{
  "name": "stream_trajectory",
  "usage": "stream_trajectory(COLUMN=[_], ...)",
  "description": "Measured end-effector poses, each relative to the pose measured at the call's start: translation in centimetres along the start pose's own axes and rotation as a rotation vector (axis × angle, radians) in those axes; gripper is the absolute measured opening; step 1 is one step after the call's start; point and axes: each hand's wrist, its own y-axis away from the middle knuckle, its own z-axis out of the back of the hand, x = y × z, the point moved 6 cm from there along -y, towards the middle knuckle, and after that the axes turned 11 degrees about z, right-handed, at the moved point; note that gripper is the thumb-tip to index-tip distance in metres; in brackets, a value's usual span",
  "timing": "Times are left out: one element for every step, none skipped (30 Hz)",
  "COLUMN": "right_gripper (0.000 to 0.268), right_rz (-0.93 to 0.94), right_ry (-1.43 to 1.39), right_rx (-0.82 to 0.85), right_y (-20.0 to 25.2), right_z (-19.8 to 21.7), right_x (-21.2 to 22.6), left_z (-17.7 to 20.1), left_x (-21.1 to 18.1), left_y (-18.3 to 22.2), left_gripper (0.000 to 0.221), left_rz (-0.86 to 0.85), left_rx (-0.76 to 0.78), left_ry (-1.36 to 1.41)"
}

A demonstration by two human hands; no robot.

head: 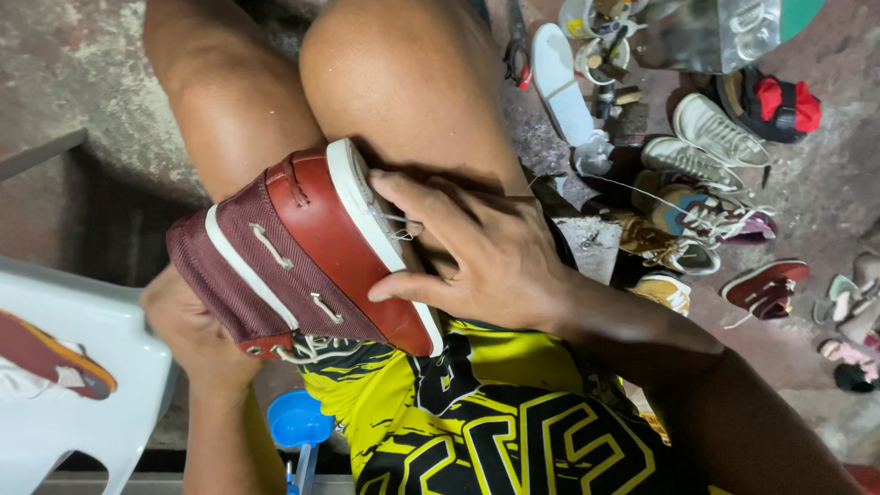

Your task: The person stitches the sole of a shoe using a needle and thread, pulling the thread through the sole and upper by hand while supporting the shoe on their lap.

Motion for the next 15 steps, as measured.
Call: stream_trajectory(right_gripper=[0.086, 0.082, 0.081, 0.08, 0.079, 0.078, 0.078, 0.077, 0.077, 0.076, 0.076, 0.076, 0.075, 0.075, 0.075], right_rz=[-0.048, -0.096, -0.09, -0.083, -0.072, -0.069, -0.064, -0.059, -0.066, -0.073, -0.085, -0.117, -0.136, -0.155, -0.165], right_ry=[-0.013, -0.027, -0.035, -0.043, -0.058, -0.078, -0.094, -0.11, -0.12, -0.129, -0.139, -0.162, -0.19, -0.219, -0.218], right_rx=[0.003, 0.007, -0.012, -0.031, -0.04, -0.045, -0.05, -0.055, -0.055, -0.055, -0.052, -0.049, -0.038, -0.028, -0.016], right_y=[0.0, -0.1, -0.2, -0.3, -0.3, -0.3, -0.4, -0.4, -0.5, -0.5, -0.5, -0.4, -0.4, -0.4, -0.5], right_z=[-0.1, -0.2, -0.1, 0.0, 0.1, 0.2, 0.2, 0.2, 0.2, 0.2, 0.2, 0.2, 0.1, 0.1, 0.1], right_x=[-0.1, -0.3, -0.4, -0.6, -0.7, -0.7, -0.7, -0.7, -0.8, -0.9, -0.9, -0.9, -1.1, -1.2, -1.2], left_z=[1.0, 2.4, 3.6, 4.8, 6.0, 6.9, 7.2, 7.4, 7.2, 6.2, 5.4, 4.1, 3.1, 2.0, 1.0], left_x=[1.6, 3.0, 4.2, 4.5, 4.3, 3.4, 2.6, 1.6, 0.7, -0.4, -1.3, -2.6, -3.0, -3.3, -2.7], left_y=[0.3, 0.4, 0.4, 0.2, 0.4, 0.5, 0.7, 0.7, 0.9, 0.8, 0.8, 0.9, 0.7, 0.7, -0.2], left_gripper=[0.024, 0.029, 0.037, 0.036, 0.036, 0.034, 0.03, 0.026, 0.022, 0.015, 0.01, 0.007, 0.011, 0.017, 0.022], left_rz=[0.109, 0.186, 0.259, 0.242, 0.241, 0.177, 0.159, 0.141, 0.164, 0.129, 0.101, 0.016, 0.012, 0.013, 0.073], left_rx=[-0.062, -0.149, -0.231, -0.297, -0.374, -0.404, -0.422, -0.441, -0.442, -0.375, -0.302, -0.163, -0.03, 0.099, 0.241], left_ry=[0.092, 0.119, 0.157, 0.043, -0.074, -0.277, -0.32, -0.363, -0.242, -0.194, -0.143, -0.164, -0.16, -0.152, -0.112])
